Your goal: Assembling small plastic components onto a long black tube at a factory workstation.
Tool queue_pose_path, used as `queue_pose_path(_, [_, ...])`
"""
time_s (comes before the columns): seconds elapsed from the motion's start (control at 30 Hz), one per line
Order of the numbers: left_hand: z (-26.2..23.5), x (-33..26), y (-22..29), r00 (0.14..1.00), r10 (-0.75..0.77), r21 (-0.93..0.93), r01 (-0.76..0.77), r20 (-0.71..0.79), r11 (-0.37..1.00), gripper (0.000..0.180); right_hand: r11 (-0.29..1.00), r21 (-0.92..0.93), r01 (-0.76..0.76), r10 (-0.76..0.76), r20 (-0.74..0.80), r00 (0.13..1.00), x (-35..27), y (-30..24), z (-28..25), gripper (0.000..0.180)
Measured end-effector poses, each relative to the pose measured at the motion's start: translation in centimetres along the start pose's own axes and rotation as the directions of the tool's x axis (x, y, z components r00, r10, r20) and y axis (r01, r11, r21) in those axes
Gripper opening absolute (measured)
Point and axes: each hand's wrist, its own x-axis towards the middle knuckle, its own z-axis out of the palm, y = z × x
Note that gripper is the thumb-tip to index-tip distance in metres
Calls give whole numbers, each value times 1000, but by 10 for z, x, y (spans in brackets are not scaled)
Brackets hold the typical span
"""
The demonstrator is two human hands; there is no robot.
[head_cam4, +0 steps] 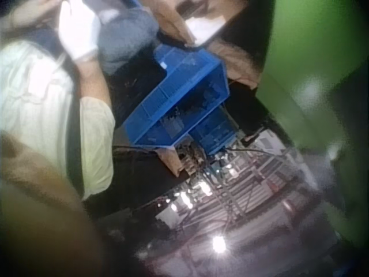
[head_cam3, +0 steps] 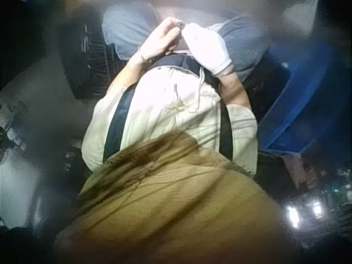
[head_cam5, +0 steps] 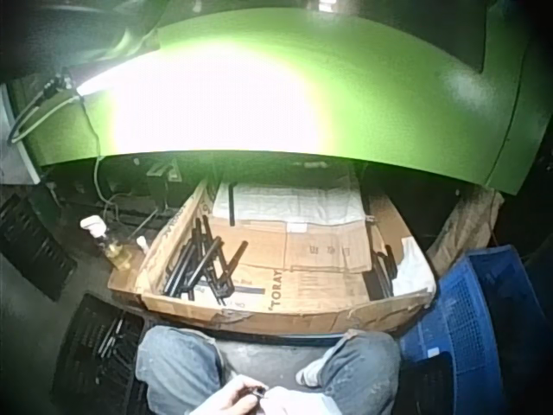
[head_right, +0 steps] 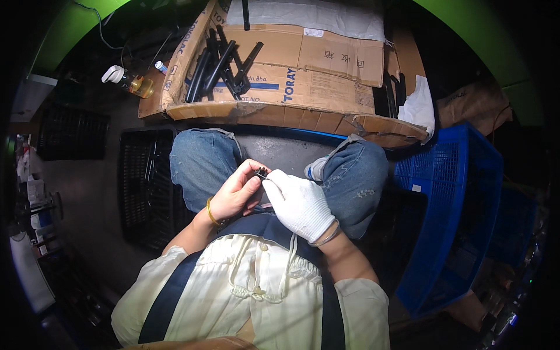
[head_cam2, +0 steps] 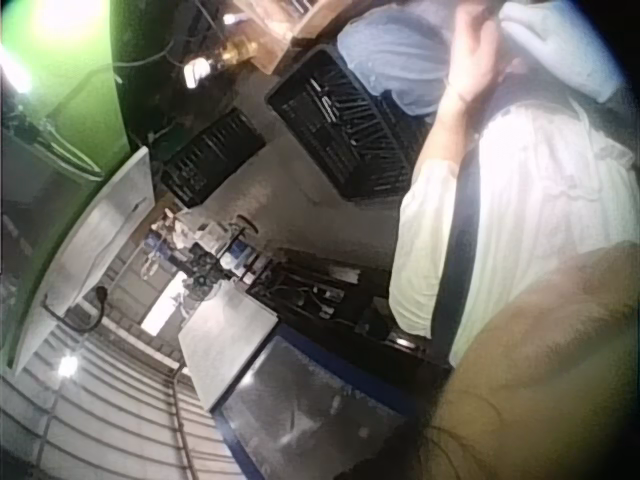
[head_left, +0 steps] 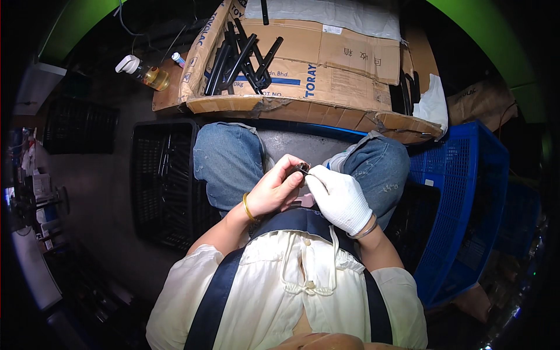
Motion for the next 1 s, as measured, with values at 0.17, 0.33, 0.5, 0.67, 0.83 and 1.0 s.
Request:
queue_pose_path(0.17, [-4, 1, 3, 998, 59, 204, -59, 7, 977, 19, 998, 52, 32, -35, 47, 998, -1, 6, -3, 13])
queue_pose_path(0.33, [-6, -8, 4, 985, 99, 230, -130, 142, 965, 26, 970, -242, 30, -72, -166, 984, 5, 47, -15, 14])
queue_pose_path(0.5, [-11, 3, 16, 987, 97, 205, -122, 127, 971, 27, 954, 293, -58, 132, -239, 962, 11, 12, -6, 18])
queue_pose_path(0.67, [-10, 21, 32, 919, 395, 580, -333, 22, 743, 27, 859, 512, -15, 210, -326, 922, 23, -17, 16, 31])
queue_pose_path(0.83, [0, 14, 49, 910, 409, 439, -342, -64, 831, 19, 915, 334, 228, -112, -331, 937, 40, -9, -6, 24])
queue_pose_path(1.0, [-22, 8, 37, 963, 194, 399, -256, 189, 880, 26, 949, 130, 286, -274, -104, 956, 28, -6, -15, 28])
